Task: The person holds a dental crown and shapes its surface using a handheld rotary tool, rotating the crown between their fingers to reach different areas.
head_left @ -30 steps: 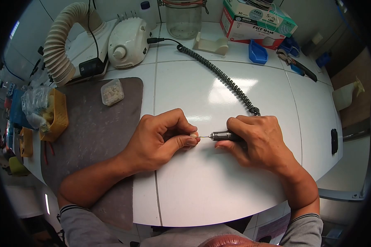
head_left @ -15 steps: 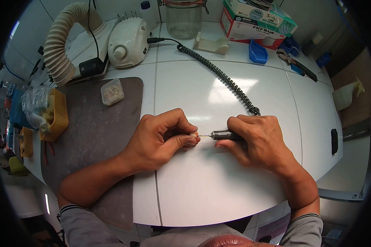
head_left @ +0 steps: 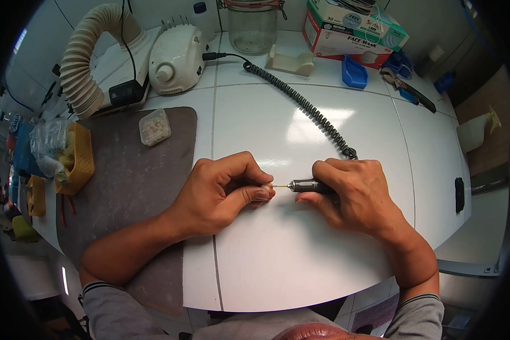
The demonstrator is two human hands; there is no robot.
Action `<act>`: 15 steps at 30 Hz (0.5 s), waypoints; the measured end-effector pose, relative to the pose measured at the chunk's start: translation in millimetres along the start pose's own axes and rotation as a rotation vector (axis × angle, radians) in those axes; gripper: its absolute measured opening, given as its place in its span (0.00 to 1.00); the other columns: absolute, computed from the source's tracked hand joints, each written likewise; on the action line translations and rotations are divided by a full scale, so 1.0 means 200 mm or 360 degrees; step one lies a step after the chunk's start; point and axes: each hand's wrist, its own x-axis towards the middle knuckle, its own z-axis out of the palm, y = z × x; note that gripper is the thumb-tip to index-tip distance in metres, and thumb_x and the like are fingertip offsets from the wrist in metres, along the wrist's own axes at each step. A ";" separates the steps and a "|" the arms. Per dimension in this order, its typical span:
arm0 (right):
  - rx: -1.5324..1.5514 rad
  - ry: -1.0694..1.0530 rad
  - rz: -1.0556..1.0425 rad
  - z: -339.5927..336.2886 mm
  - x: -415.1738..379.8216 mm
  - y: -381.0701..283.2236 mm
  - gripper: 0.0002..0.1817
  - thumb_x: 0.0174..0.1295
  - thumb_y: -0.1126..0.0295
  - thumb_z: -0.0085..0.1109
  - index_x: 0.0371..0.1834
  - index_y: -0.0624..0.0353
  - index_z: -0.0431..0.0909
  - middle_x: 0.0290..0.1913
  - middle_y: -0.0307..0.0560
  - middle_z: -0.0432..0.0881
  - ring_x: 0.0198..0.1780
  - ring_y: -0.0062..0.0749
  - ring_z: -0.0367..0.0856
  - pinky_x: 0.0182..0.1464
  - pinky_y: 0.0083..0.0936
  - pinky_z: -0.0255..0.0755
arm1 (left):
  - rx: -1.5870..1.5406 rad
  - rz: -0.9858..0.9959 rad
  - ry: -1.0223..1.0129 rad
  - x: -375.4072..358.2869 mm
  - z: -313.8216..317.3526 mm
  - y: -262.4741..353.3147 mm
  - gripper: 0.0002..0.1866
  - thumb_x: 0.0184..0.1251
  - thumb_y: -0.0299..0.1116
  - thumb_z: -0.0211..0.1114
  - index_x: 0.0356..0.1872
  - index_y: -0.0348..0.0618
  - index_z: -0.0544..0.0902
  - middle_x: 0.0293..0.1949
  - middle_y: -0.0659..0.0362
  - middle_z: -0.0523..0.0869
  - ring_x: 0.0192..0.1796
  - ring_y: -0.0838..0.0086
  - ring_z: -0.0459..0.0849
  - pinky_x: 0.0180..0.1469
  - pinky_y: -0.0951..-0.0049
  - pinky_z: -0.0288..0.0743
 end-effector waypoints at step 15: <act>0.0006 0.0032 0.0029 0.01 0.00 0.00 0.28 0.74 0.41 0.72 0.32 0.55 0.80 0.25 0.42 0.85 0.22 0.46 0.84 0.24 0.41 0.72 | -0.0010 0.0032 -0.0014 0.00 0.01 -0.01 0.07 0.80 0.20 0.73 0.51 0.30 0.86 0.47 0.51 0.96 0.54 0.72 0.96 0.60 0.73 0.91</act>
